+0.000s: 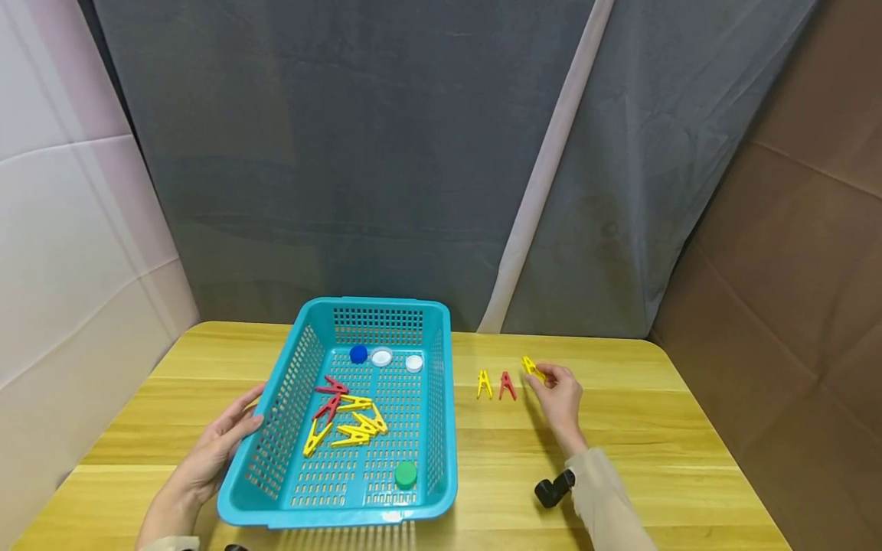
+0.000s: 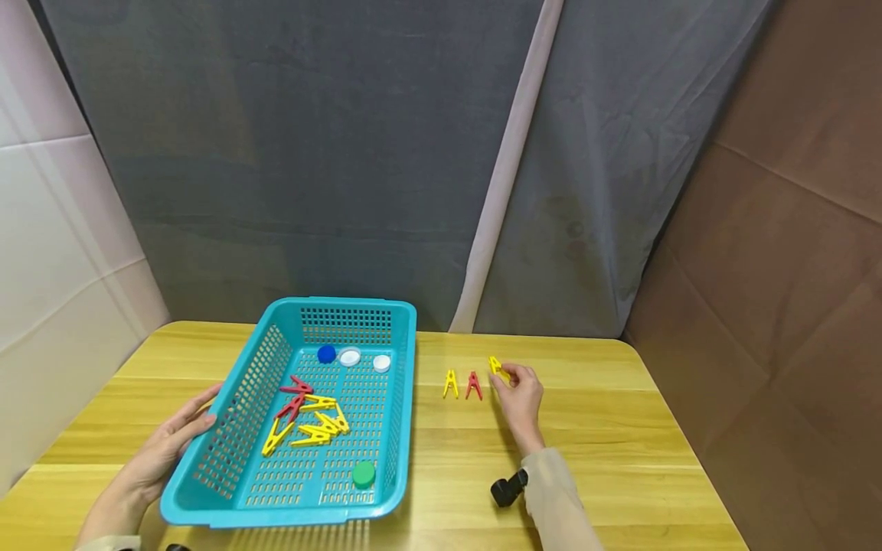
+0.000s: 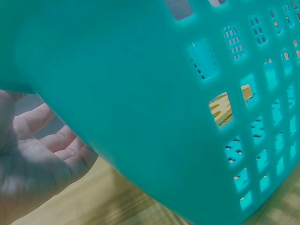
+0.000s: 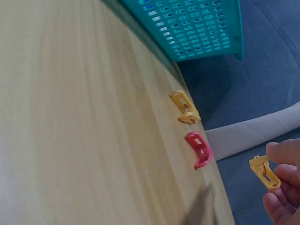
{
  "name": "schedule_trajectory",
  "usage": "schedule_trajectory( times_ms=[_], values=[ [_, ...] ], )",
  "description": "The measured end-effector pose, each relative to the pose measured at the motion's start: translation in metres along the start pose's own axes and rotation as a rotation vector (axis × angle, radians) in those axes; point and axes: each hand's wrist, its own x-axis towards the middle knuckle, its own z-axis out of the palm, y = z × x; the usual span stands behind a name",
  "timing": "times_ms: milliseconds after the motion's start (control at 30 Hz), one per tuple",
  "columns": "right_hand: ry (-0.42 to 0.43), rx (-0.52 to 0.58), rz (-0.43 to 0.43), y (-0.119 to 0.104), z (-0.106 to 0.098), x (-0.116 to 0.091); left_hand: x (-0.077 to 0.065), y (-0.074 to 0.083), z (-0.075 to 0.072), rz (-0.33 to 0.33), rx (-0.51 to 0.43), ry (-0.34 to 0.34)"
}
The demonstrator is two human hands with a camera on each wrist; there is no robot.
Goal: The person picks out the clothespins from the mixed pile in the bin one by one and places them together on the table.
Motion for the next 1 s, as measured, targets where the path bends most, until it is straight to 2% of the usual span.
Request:
schedule_trajectory(
  times_ms=[200,533,700,1000],
  values=[
    [-0.046,-0.021,0.078,0.002,0.0,-0.003,0.0,0.0,0.0,0.002,-0.008,-0.001],
    [-0.091,-0.06,0.151,0.005,0.003,-0.006,0.0,0.0,0.0,-0.005,0.032,0.012],
    [-0.107,-0.072,0.176,0.007,0.005,-0.008,0.0,0.0,0.0,-0.007,0.029,0.006],
    [-0.14,-0.083,0.217,0.01,0.006,-0.011,0.0,0.0,0.001,-0.012,0.054,0.033]
  ],
)
